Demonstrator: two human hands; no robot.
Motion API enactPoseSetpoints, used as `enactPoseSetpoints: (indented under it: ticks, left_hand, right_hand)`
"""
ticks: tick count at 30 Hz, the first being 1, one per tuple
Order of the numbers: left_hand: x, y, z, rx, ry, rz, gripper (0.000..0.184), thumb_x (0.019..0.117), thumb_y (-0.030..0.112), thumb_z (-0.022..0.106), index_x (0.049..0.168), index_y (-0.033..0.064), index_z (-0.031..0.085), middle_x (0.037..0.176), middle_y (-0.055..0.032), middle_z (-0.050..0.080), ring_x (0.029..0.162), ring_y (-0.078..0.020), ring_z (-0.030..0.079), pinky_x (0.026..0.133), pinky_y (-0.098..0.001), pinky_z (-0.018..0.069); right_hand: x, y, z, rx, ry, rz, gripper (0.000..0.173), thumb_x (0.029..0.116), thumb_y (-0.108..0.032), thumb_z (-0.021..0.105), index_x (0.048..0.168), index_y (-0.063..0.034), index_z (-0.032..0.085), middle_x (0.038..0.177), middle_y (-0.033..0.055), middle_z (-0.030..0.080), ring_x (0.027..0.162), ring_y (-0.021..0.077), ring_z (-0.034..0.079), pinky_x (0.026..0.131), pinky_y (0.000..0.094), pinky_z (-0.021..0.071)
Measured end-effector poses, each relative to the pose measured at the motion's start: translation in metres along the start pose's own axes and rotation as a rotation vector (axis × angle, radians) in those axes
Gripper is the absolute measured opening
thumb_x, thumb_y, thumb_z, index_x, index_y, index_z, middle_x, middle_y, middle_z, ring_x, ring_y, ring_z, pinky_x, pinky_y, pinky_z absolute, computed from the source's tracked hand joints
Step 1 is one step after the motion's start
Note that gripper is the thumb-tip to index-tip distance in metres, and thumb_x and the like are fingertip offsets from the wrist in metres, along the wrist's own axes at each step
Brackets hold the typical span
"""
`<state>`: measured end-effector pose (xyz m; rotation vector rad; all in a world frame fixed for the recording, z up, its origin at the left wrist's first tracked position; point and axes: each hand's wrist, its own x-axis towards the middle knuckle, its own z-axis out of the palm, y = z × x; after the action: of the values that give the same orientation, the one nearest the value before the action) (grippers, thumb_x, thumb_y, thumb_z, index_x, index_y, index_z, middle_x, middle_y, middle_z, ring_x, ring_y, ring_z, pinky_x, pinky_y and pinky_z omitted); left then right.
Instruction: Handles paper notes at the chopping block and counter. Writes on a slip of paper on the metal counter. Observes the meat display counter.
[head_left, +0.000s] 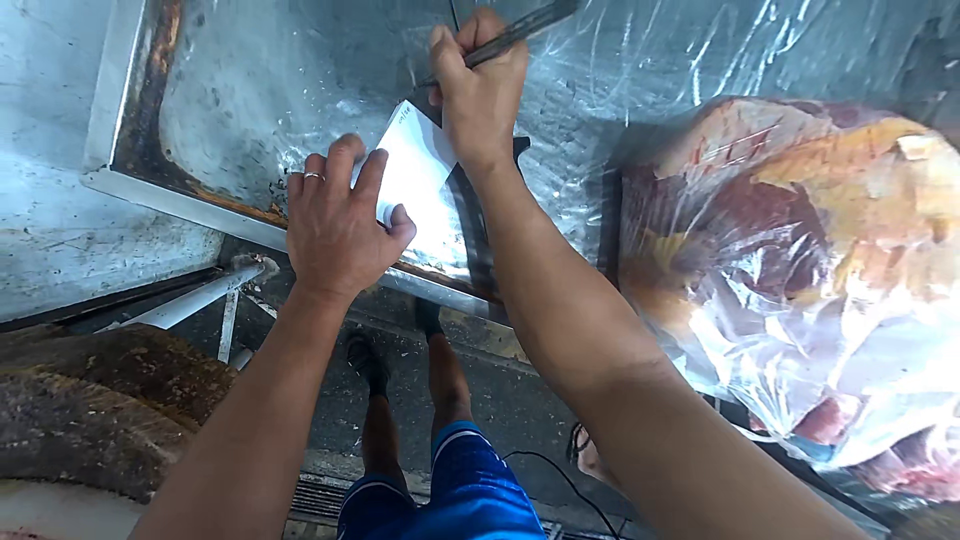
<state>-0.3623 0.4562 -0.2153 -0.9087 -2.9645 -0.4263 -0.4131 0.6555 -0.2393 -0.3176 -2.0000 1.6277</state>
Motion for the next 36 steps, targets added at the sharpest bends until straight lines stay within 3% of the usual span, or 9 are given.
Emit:
enactPoseSetpoints:
  ticks: [5, 10, 13, 15, 21, 25, 29, 32, 36]
  left_hand:
    - [0.000, 0.002, -0.002, 0.018, 0.001, -0.039, 0.052, 0.0830, 0.045, 0.057, 0.124, 0.0145, 0.069, 0.114, -0.0111, 0.063, 0.104, -0.0328, 0.060, 0.084, -0.0491, 0.0452]
    - [0.001, 0.001, -0.009, -0.083, -0.010, -0.046, 0.049, 0.0816, 0.024, 0.062, 0.128, 0.0094, 0.062, 0.122, -0.0137, 0.064, 0.112, -0.0344, 0.061, 0.089, -0.0502, 0.0484]
    - [-0.001, 0.002, -0.010, -0.152, 0.034, -0.050, 0.047, 0.0846, 0.021, 0.060, 0.129, 0.0068, 0.060, 0.122, -0.0165, 0.064, 0.113, -0.0366, 0.061, 0.092, -0.0525, 0.0479]
    - [-0.005, 0.001, -0.012, -0.241, 0.072, -0.072, 0.050, 0.0850, 0.017, 0.058, 0.133, 0.0048, 0.057, 0.124, -0.0172, 0.063, 0.114, -0.0353, 0.062, 0.094, -0.0518, 0.0511]
    - [-0.001, -0.011, -0.016, -0.378, 0.063, -0.143, 0.046, 0.0881, 0.012, 0.059, 0.133, 0.0046, 0.056, 0.127, -0.0171, 0.059, 0.109, -0.0315, 0.063, 0.089, -0.0492, 0.0548]
    - [0.013, -0.025, -0.029, -0.188, -0.220, 0.021, 0.062, 0.0938, 0.033, 0.063, 0.150, 0.0134, 0.047, 0.138, -0.0170, 0.055, 0.122, -0.0388, 0.056, 0.094, -0.0592, 0.0487]
    - [0.012, -0.028, -0.023, -0.130, -0.177, -0.039, 0.070, 0.0899, 0.050, 0.066, 0.149, 0.0179, 0.050, 0.134, -0.0126, 0.060, 0.119, -0.0345, 0.060, 0.095, -0.0554, 0.0509]
    - [0.008, -0.026, -0.020, -0.120, -0.124, -0.042, 0.065, 0.0886, 0.050, 0.064, 0.145, 0.0190, 0.056, 0.122, -0.0122, 0.065, 0.109, -0.0334, 0.064, 0.087, -0.0538, 0.0533]
    - [0.007, -0.030, -0.021, -0.115, -0.134, -0.028, 0.063, 0.0880, 0.056, 0.063, 0.141, 0.0212, 0.060, 0.117, -0.0104, 0.067, 0.108, -0.0321, 0.065, 0.088, -0.0514, 0.0535]
  right_hand:
    - [-0.001, -0.018, -0.006, 0.127, 0.085, -0.217, 0.018, 0.0977, -0.001, 0.063, 0.081, -0.0009, 0.057, 0.066, 0.0049, 0.058, 0.055, 0.0120, 0.058, 0.049, 0.0279, 0.0513]
    - [-0.042, -0.071, -0.044, -0.407, -0.249, -0.204, 0.025, 0.1046, -0.015, 0.056, 0.118, 0.0010, 0.070, 0.107, 0.0107, 0.072, 0.094, 0.0155, 0.069, 0.085, 0.0347, 0.0595]
    - [-0.094, -0.085, -0.045, -0.709, -0.454, -0.054, 0.063, 0.0890, -0.037, 0.078, 0.141, -0.0077, 0.055, 0.158, 0.0126, 0.045, 0.146, 0.0325, 0.042, 0.117, 0.0563, 0.0372]
    - [-0.110, -0.072, -0.040, -0.802, -0.448, -0.051, 0.091, 0.0735, -0.057, 0.086, 0.146, -0.0135, 0.049, 0.167, 0.0098, 0.030, 0.154, 0.0359, 0.026, 0.120, 0.0638, 0.0272]
    - [-0.099, -0.056, -0.035, -0.894, -0.499, -0.034, 0.113, 0.0633, -0.057, 0.092, 0.154, -0.0145, 0.040, 0.171, 0.0123, 0.020, 0.154, 0.0392, 0.024, 0.122, 0.0579, 0.0288]
    - [-0.090, -0.052, -0.033, -0.928, -0.464, -0.088, 0.112, 0.0662, -0.054, 0.090, 0.156, -0.0110, 0.038, 0.169, 0.0139, 0.023, 0.148, 0.0396, 0.035, 0.117, 0.0539, 0.0380]
    - [-0.080, -0.060, -0.033, -0.871, -0.437, -0.055, 0.117, 0.0651, -0.057, 0.092, 0.155, -0.0073, 0.036, 0.170, 0.0157, 0.021, 0.148, 0.0369, 0.037, 0.118, 0.0497, 0.0379]
    - [-0.081, -0.082, -0.047, -0.720, -0.361, 0.045, 0.086, 0.0856, -0.042, 0.082, 0.153, -0.0061, 0.041, 0.166, 0.0151, 0.031, 0.146, 0.0306, 0.042, 0.116, 0.0498, 0.0429]
    - [-0.079, -0.106, -0.068, -0.378, -0.131, 0.009, 0.039, 0.1098, -0.028, 0.046, 0.140, -0.0038, 0.053, 0.123, 0.0114, 0.068, 0.094, 0.0182, 0.072, 0.080, 0.0391, 0.0638]
